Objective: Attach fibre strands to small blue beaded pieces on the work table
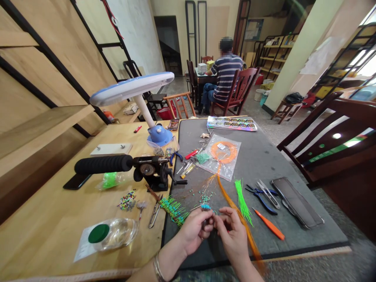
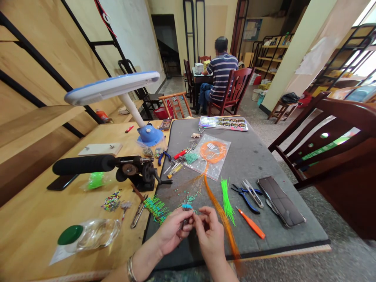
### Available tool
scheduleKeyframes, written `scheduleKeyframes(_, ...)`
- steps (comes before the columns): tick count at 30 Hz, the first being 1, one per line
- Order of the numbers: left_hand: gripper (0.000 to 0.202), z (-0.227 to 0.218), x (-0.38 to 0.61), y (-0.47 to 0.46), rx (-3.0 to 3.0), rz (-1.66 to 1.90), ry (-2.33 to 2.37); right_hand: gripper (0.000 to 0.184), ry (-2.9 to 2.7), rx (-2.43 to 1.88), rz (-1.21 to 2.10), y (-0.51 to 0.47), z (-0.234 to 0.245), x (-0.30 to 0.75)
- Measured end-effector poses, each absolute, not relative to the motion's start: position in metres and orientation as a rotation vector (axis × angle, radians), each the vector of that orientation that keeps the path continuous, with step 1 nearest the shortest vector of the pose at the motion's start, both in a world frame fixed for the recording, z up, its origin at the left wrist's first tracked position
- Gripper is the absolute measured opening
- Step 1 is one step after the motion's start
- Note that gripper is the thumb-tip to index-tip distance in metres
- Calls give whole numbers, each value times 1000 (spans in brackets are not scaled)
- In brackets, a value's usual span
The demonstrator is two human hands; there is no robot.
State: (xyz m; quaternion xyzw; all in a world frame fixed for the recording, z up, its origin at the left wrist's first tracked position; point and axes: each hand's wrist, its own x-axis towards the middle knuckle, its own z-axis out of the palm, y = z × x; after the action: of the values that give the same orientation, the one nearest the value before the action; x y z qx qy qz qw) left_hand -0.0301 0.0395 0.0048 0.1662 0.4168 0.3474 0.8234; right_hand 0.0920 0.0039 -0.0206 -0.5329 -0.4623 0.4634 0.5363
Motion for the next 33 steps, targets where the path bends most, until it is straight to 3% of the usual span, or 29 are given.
scheduleKeyframes(14,34,11,-27,36,545,782,992,23,-1173,-1292,1092,6,-21,94)
scheduleKeyframes(33,31,8,-29,36,720,809,993,39,-984,-1287,1366,14,-18,97)
